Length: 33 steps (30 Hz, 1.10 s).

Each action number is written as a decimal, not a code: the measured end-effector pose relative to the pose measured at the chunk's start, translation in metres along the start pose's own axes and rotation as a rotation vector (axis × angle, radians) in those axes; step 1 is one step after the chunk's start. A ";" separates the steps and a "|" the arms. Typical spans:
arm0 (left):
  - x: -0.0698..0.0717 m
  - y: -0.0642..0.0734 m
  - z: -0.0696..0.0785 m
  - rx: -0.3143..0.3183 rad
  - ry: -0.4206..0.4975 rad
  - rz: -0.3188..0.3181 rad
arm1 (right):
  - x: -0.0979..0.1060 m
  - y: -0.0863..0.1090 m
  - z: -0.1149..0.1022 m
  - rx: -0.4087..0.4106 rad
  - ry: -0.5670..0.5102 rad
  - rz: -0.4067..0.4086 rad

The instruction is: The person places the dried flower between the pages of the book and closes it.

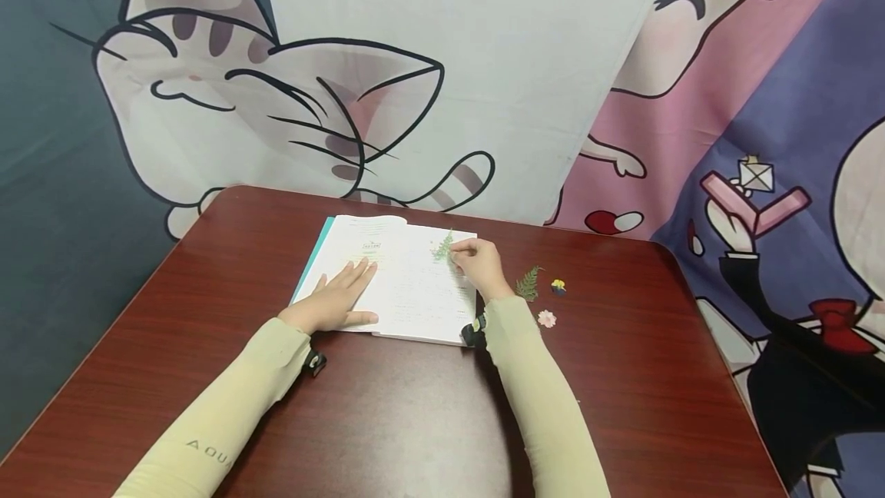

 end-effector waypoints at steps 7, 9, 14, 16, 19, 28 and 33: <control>0.001 0.001 0.001 -0.001 0.002 -0.006 | -0.009 -0.003 -0.004 -0.001 0.100 -0.027; 0.001 0.001 0.001 -0.005 0.004 -0.008 | -0.010 -0.004 -0.004 -0.009 0.117 -0.035; -0.002 -0.001 0.000 -0.004 0.005 -0.010 | -0.012 -0.005 -0.005 -0.015 0.151 -0.042; -0.002 -0.001 -0.001 -0.001 0.004 -0.012 | -0.012 -0.006 -0.004 -0.014 0.174 -0.037; -0.001 0.000 -0.001 -0.004 0.005 -0.010 | -0.013 -0.008 -0.004 -0.009 0.218 -0.024; 0.003 0.002 0.003 0.002 -0.007 -0.004 | -0.014 -0.009 -0.004 -0.008 0.311 -0.006; 0.005 0.004 0.004 0.008 -0.002 -0.008 | -0.014 -0.007 -0.004 -0.001 0.337 -0.005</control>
Point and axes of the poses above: each hand's wrist, its own y-axis away from the middle knuckle, its own x-axis out of the back of the hand, z = x × y, the point moved 1 cm from there along -y, towards the middle knuckle, and after that the axes turned 8 degrees about x, right-handed, at the moved point
